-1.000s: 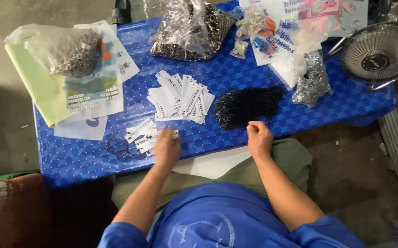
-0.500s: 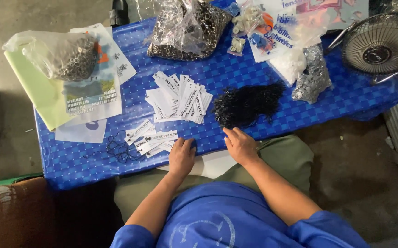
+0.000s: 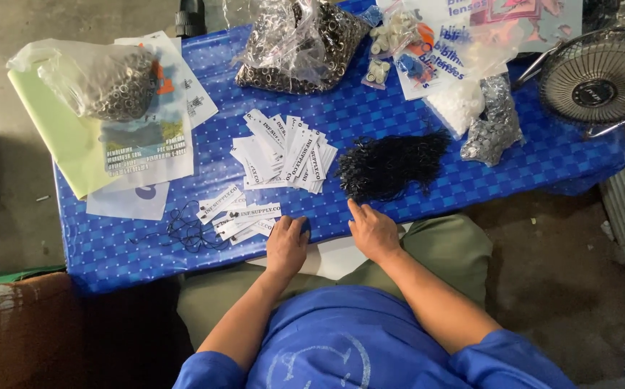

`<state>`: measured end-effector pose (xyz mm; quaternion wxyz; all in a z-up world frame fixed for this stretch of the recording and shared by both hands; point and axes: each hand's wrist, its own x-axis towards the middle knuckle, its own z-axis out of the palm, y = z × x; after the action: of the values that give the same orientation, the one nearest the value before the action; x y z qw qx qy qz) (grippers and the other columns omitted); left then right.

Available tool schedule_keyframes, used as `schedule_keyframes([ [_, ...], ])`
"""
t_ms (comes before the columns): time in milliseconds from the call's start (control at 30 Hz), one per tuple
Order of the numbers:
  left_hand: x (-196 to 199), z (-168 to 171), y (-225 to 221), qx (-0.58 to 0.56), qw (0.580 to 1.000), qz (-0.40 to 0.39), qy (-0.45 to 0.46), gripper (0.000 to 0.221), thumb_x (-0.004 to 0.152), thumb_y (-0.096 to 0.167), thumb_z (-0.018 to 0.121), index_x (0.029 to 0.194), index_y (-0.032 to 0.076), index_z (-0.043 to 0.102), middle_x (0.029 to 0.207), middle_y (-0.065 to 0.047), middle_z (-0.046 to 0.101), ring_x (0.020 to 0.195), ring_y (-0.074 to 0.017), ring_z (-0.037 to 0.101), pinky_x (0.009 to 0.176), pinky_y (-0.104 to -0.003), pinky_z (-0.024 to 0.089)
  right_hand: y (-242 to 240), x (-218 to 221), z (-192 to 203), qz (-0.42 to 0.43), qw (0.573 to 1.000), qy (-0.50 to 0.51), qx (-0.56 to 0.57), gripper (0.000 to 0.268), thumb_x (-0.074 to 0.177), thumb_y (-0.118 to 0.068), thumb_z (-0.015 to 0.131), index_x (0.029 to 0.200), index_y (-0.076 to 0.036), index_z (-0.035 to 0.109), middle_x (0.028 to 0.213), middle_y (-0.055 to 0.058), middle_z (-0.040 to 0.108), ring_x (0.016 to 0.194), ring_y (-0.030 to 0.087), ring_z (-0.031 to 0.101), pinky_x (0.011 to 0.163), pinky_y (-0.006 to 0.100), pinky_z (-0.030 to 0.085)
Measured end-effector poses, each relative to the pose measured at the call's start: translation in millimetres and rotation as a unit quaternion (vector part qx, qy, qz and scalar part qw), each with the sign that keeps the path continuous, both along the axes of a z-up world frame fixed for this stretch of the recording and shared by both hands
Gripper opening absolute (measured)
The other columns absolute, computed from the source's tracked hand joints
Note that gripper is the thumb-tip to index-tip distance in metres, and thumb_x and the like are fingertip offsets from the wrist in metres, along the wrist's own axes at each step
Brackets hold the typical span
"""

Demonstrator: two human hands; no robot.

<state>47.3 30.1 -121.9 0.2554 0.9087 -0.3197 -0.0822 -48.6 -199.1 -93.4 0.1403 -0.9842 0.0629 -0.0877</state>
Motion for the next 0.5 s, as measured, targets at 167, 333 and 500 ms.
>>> schedule_keyframes([
  [167,1,6,-2,0.010,1.000,-0.002,0.005,0.031,0.091,0.020,0.068,0.121,0.012,0.064,0.095,-0.008,0.054,0.087,-0.0298,0.061,0.079,-0.039,0.051,7,0,-1,0.038,0.997,-0.032,-0.055,0.041,0.093,-0.022,0.059,0.134,-0.019,0.064,0.077,0.004,0.058,0.058,0.024,0.066,0.051,0.035,0.056],
  [333,2,5,-1,0.007,1.000,-0.004,0.003,0.033,0.091,0.019,0.068,0.123,0.011,0.064,0.095,-0.010,0.055,0.087,-0.0310,0.061,0.078,-0.039,0.051,10,0,-5,0.077,0.995,-0.057,-0.018,0.046,0.093,-0.018,0.060,0.136,-0.030,0.065,0.073,0.002,0.055,0.054,0.024,0.062,0.051,0.034,0.056],
  [500,1,14,-9,-0.004,0.994,-0.035,-0.100,0.047,0.086,0.022,0.072,0.132,0.018,0.061,0.095,-0.007,0.053,0.083,-0.0282,0.062,0.069,-0.037,0.054,-5,2,-14,-0.104,0.979,-0.026,0.175,0.046,0.091,-0.023,0.067,0.137,-0.022,0.066,0.089,0.006,0.071,0.082,0.028,0.072,0.071,0.039,0.059],
])
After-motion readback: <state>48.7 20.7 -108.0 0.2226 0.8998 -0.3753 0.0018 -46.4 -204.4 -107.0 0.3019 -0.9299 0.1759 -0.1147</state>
